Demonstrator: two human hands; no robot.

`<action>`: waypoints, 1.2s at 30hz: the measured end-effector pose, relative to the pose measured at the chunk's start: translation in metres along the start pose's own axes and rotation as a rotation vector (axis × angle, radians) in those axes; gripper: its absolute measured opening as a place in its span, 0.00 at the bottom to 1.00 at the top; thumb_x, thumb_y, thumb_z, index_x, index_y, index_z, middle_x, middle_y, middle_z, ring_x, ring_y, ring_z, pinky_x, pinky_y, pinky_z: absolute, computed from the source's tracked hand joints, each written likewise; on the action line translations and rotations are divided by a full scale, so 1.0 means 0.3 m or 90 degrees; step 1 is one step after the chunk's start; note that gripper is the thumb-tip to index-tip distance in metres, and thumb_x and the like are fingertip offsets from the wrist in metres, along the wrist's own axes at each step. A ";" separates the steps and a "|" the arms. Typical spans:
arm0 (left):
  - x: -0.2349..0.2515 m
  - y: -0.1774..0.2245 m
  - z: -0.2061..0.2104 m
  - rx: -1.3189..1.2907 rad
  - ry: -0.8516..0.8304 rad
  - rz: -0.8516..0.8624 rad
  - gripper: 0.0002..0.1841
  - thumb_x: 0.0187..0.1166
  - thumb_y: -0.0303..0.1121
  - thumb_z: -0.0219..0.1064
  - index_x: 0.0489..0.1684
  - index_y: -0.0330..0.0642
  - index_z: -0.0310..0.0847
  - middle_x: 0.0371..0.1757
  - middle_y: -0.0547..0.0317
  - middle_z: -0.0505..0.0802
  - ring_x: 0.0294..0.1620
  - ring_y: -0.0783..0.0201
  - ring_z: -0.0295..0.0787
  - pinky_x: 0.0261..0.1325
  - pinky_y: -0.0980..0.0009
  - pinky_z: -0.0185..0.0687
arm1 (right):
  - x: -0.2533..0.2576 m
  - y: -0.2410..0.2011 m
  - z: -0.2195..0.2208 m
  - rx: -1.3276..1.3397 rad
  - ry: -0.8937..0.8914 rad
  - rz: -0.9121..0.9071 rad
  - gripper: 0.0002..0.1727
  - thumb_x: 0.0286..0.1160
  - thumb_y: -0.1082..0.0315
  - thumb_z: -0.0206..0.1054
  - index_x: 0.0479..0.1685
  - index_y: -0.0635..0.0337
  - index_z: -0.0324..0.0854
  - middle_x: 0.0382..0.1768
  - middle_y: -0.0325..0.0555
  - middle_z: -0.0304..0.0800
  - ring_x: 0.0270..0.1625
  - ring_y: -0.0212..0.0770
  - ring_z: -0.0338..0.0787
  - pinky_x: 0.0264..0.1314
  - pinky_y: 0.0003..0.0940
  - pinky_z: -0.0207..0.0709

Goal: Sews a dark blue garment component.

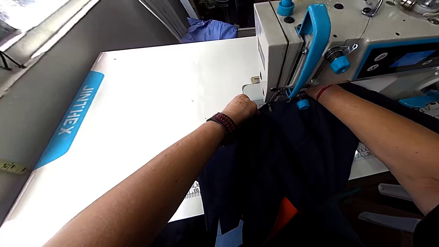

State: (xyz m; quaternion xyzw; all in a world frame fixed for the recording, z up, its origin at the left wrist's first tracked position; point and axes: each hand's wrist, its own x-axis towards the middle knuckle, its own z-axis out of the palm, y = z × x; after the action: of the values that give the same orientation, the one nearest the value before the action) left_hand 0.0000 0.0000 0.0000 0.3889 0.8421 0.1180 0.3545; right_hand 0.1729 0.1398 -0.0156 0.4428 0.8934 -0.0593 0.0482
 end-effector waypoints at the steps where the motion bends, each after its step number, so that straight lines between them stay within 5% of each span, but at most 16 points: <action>1: 0.002 -0.003 -0.002 0.010 -0.007 0.008 0.12 0.74 0.33 0.75 0.29 0.31 0.84 0.36 0.44 0.88 0.41 0.50 0.85 0.45 0.48 0.78 | -0.066 -0.026 -0.023 -0.004 0.056 -0.041 0.20 0.90 0.71 0.53 0.70 0.75 0.78 0.70 0.74 0.81 0.77 0.70 0.78 0.78 0.66 0.65; 4: 0.005 -0.006 -0.007 0.039 -0.020 0.028 0.15 0.75 0.36 0.75 0.28 0.31 0.84 0.35 0.44 0.89 0.41 0.49 0.86 0.45 0.47 0.78 | -0.183 -0.022 0.053 0.003 0.350 -0.163 0.14 0.70 0.72 0.64 0.48 0.74 0.86 0.51 0.73 0.89 0.62 0.75 0.87 0.59 0.71 0.75; 6: 0.005 -0.003 -0.017 0.062 -0.028 0.040 0.15 0.76 0.38 0.74 0.28 0.32 0.84 0.35 0.44 0.88 0.40 0.50 0.86 0.44 0.47 0.78 | -0.271 -0.051 0.108 0.082 0.402 -0.257 0.15 0.74 0.67 0.61 0.44 0.70 0.90 0.51 0.65 0.92 0.64 0.67 0.88 0.70 0.62 0.75; 8: 0.006 0.005 -0.028 0.087 -0.048 0.044 0.16 0.78 0.38 0.73 0.33 0.30 0.85 0.39 0.41 0.89 0.45 0.48 0.85 0.48 0.44 0.78 | -0.365 -0.101 0.172 0.154 0.343 -0.340 0.27 0.80 0.49 0.58 0.60 0.62 0.89 0.68 0.56 0.88 0.77 0.59 0.81 0.80 0.60 0.69; 10: 0.004 0.003 -0.027 0.097 -0.052 0.048 0.17 0.80 0.39 0.72 0.34 0.29 0.85 0.41 0.40 0.89 0.46 0.47 0.86 0.50 0.44 0.77 | -0.449 -0.123 0.248 0.135 0.257 -0.383 0.49 0.74 0.26 0.51 0.82 0.59 0.74 0.86 0.55 0.70 0.90 0.61 0.63 0.84 0.74 0.54; 13: 0.001 -0.004 -0.017 0.099 -0.046 0.067 0.17 0.80 0.40 0.71 0.32 0.30 0.85 0.39 0.40 0.89 0.46 0.46 0.86 0.49 0.43 0.78 | -0.525 -0.013 0.297 0.069 0.203 -0.385 0.65 0.59 0.12 0.43 0.89 0.54 0.66 0.90 0.56 0.62 0.93 0.65 0.55 0.83 0.82 0.45; 15: 0.000 -0.017 -0.009 0.111 -0.044 0.092 0.18 0.82 0.41 0.69 0.31 0.31 0.86 0.39 0.40 0.90 0.47 0.45 0.87 0.49 0.41 0.77 | -0.543 0.096 0.264 0.067 0.144 -0.387 0.62 0.58 0.11 0.42 0.88 0.47 0.70 0.90 0.51 0.63 0.93 0.61 0.57 0.86 0.76 0.48; 17: 0.001 -0.027 -0.008 0.123 -0.037 0.113 0.19 0.83 0.42 0.67 0.30 0.32 0.86 0.39 0.39 0.90 0.48 0.43 0.87 0.49 0.39 0.77 | -0.527 0.149 0.199 0.139 0.150 -0.386 0.50 0.68 0.19 0.49 0.72 0.51 0.86 0.79 0.46 0.81 0.85 0.53 0.75 0.83 0.62 0.65; 19: 0.000 -0.029 -0.010 0.136 -0.040 0.117 0.19 0.84 0.42 0.67 0.33 0.31 0.87 0.41 0.38 0.90 0.50 0.41 0.87 0.50 0.38 0.76 | -0.476 0.117 0.138 0.221 0.260 -0.345 0.29 0.80 0.42 0.59 0.43 0.59 0.95 0.52 0.49 0.97 0.63 0.48 0.93 0.67 0.48 0.83; 20: -0.003 -0.025 -0.012 0.144 -0.042 0.111 0.19 0.84 0.43 0.67 0.35 0.31 0.88 0.43 0.38 0.90 0.52 0.41 0.87 0.52 0.38 0.76 | -0.434 0.080 0.117 0.242 0.317 -0.320 0.22 0.81 0.54 0.61 0.37 0.62 0.94 0.47 0.51 0.97 0.57 0.48 0.95 0.62 0.43 0.85; 23: -0.013 -0.020 -0.017 0.157 -0.037 0.086 0.22 0.83 0.47 0.68 0.35 0.32 0.88 0.43 0.38 0.90 0.52 0.42 0.87 0.53 0.39 0.76 | -0.284 -0.036 0.128 0.268 0.316 -0.259 0.15 0.76 0.76 0.59 0.51 0.73 0.90 0.55 0.63 0.93 0.67 0.59 0.90 0.75 0.48 0.77; 25: -0.018 -0.026 -0.022 0.158 -0.032 0.070 0.24 0.83 0.50 0.68 0.33 0.31 0.87 0.41 0.38 0.90 0.50 0.42 0.87 0.51 0.39 0.76 | -0.195 -0.065 0.192 0.246 0.249 -0.274 0.20 0.83 0.69 0.56 0.63 0.72 0.86 0.62 0.66 0.90 0.73 0.63 0.85 0.83 0.57 0.66; 27: -0.017 -0.028 -0.028 0.165 -0.030 0.058 0.26 0.83 0.52 0.67 0.32 0.31 0.87 0.40 0.39 0.90 0.49 0.43 0.87 0.51 0.40 0.76 | -0.147 -0.052 0.226 0.171 0.196 -0.302 0.36 0.88 0.40 0.48 0.74 0.61 0.82 0.73 0.60 0.84 0.82 0.63 0.77 0.89 0.68 0.50; 29: -0.010 -0.025 -0.027 0.158 -0.038 0.042 0.27 0.83 0.52 0.67 0.32 0.30 0.87 0.40 0.39 0.90 0.48 0.44 0.87 0.51 0.40 0.76 | -0.147 -0.036 0.216 0.136 0.151 -0.282 0.49 0.77 0.22 0.42 0.81 0.50 0.77 0.81 0.53 0.77 0.89 0.61 0.67 0.90 0.72 0.42; 36: -0.014 0.058 0.006 0.143 -0.092 0.029 0.25 0.84 0.49 0.67 0.38 0.28 0.86 0.42 0.41 0.89 0.48 0.48 0.85 0.53 0.46 0.77 | -0.220 0.029 0.207 0.115 0.159 -0.245 0.52 0.75 0.22 0.44 0.86 0.52 0.71 0.87 0.50 0.69 0.92 0.62 0.60 0.87 0.76 0.41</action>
State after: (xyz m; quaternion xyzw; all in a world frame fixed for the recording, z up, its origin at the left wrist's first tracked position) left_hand 0.0130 0.0083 0.0091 0.4525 0.8134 0.0028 0.3656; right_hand 0.2216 0.0838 -0.0684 0.2707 0.9514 -0.0919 -0.1150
